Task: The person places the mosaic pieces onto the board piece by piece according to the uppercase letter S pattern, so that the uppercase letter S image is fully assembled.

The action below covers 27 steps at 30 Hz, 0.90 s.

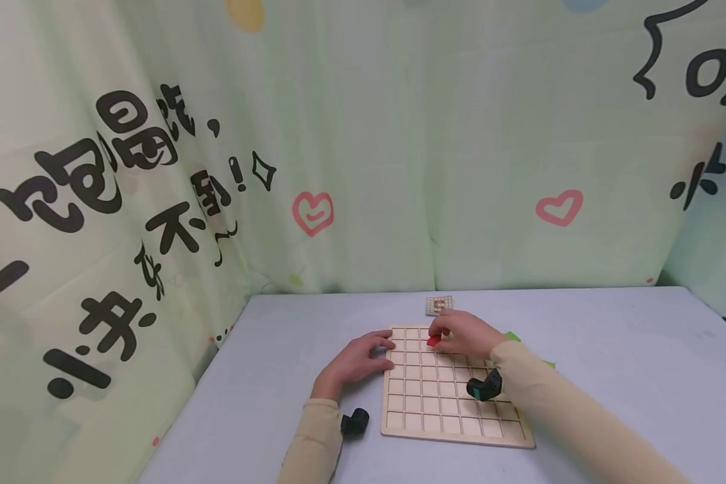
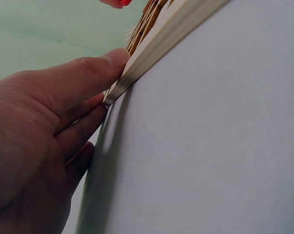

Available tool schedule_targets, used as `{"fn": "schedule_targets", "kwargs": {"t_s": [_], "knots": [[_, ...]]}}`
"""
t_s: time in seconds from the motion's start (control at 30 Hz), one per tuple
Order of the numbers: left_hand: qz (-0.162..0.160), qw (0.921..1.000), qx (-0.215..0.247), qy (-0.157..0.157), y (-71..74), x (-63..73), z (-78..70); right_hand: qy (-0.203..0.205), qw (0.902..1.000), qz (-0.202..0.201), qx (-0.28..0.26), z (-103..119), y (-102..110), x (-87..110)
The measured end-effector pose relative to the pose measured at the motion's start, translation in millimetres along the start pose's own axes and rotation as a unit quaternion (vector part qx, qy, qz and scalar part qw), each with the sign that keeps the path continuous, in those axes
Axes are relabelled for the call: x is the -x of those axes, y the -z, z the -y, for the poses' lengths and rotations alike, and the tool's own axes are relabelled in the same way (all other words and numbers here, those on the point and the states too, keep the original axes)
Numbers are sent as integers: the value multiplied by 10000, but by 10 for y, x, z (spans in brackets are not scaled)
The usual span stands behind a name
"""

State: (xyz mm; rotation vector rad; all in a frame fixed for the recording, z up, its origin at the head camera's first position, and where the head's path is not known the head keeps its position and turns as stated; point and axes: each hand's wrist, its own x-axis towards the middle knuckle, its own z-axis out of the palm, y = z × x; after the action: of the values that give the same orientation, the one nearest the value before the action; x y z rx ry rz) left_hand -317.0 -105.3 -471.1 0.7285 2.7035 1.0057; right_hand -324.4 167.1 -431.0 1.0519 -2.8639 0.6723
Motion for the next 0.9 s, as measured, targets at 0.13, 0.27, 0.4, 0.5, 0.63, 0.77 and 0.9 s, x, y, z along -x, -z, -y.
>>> {"fn": "schedule_targets", "kwargs": {"t_s": [0.13, 0.27, 0.4, 0.5, 0.63, 0.77, 0.9], "knots": [[-14, 10000, 8, 15, 7, -2, 14, -40, 10000, -76, -9, 5, -37, -56], [-6, 10000, -42, -64, 8, 1, 16, -40, 10000, -44, -69, -7, -69, -86], [-1, 9999, -59, -103, 6, 3, 14, -147, 9998, 96, -89, 3, -88, -110], [3, 10000, -28, -76, 4, 2, 13, -186, 9996, 227, -12, 16, -95, -126], [7, 10000, -55, -71, 5, 0, 11, -118, 9992, 367, 89, 31, -87, -140], [16, 10000, -58, -76, 5, -1, 11, -103, 9988, 462, 97, 33, -88, -144], [19, 10000, 14, -45, 4, -1, 13, -184, 9986, 487, 106, 32, -97, -148]]}}
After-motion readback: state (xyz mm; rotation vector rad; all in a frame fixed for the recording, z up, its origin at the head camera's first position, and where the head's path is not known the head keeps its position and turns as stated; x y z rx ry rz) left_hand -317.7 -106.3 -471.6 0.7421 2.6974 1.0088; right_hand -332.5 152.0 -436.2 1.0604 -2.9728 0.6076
